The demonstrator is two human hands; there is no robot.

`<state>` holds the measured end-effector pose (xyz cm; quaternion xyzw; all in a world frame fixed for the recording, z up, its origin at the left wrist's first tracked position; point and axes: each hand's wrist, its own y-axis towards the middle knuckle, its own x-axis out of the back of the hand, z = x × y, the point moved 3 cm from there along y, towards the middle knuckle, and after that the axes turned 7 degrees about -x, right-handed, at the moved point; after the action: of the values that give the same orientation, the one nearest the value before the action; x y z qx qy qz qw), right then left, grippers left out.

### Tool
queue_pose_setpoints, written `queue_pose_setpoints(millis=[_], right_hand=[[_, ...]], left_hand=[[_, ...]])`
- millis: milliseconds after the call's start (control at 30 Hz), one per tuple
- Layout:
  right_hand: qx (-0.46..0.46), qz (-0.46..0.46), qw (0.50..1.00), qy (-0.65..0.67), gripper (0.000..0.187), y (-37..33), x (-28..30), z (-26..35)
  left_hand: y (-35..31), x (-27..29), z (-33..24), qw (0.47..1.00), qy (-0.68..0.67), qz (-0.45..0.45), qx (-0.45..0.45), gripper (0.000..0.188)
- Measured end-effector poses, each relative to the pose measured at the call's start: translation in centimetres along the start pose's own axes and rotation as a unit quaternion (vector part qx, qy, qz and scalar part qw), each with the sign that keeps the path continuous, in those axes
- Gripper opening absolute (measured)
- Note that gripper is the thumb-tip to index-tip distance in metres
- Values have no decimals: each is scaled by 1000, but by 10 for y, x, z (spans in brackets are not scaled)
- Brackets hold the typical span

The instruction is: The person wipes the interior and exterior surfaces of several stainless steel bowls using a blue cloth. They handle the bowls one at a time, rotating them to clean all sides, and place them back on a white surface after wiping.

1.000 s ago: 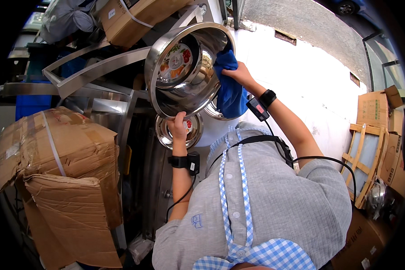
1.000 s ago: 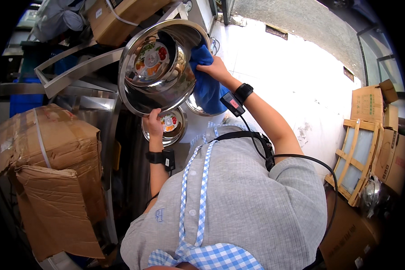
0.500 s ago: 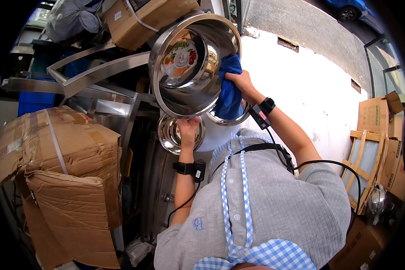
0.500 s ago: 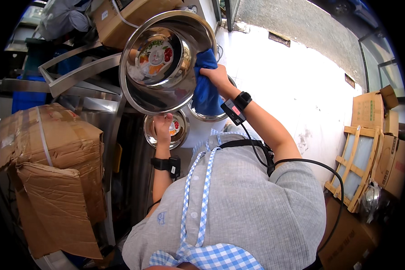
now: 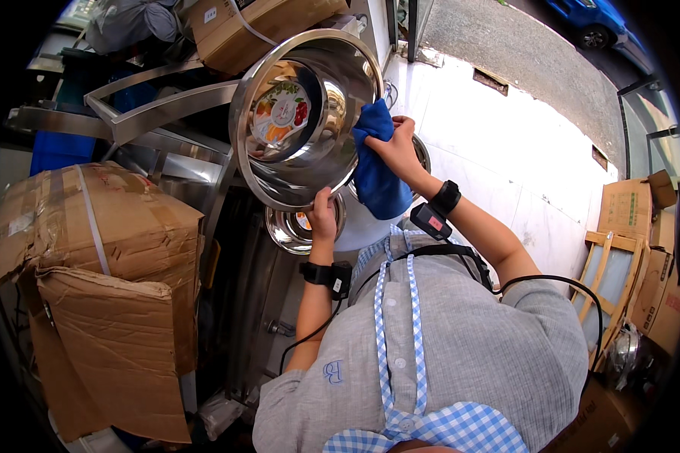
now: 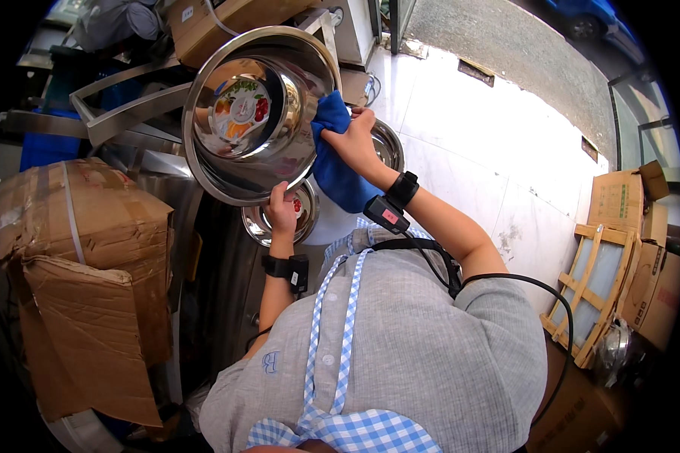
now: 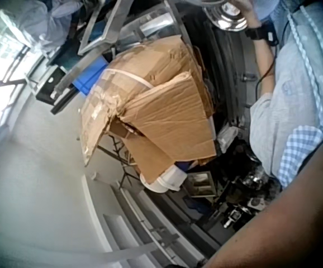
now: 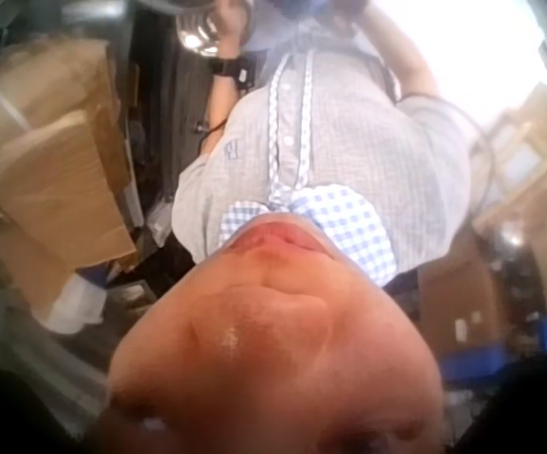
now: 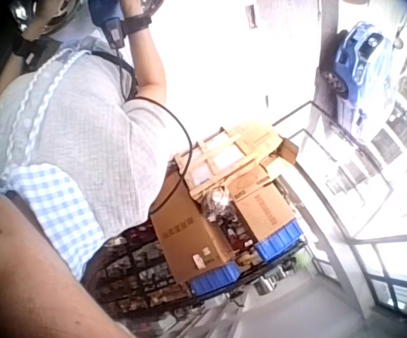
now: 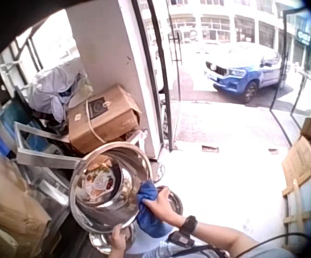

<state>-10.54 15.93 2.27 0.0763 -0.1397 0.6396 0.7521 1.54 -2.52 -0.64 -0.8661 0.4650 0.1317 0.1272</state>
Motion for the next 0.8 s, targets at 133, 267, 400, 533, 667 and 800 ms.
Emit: queue_pose_setpoints(millis=[133,267,400,533,667,800], right_hand=[[76,67,995,18,51,-2,0,24],[171,236,956,28,43,-27,-31,67],[253,245,931,-96,43,-37,-58,60],[281,121,914,-267,43,-5,-37,37],[276,148,916,-249,42,-5,-38,33],[313,240,915,-85,46,-42,-57,51]], left_hand=[[1,9,3,999,25,15,-16,12],[7,16,32,998,42,48,-5,28],[6,20,44,996,68,48,-28,27],[-4,13,12,978,135,69,-144,8],[-13,-13,-8,986,111,65,-108,9],[-11,-5,5,992,99,74,-40,13]])
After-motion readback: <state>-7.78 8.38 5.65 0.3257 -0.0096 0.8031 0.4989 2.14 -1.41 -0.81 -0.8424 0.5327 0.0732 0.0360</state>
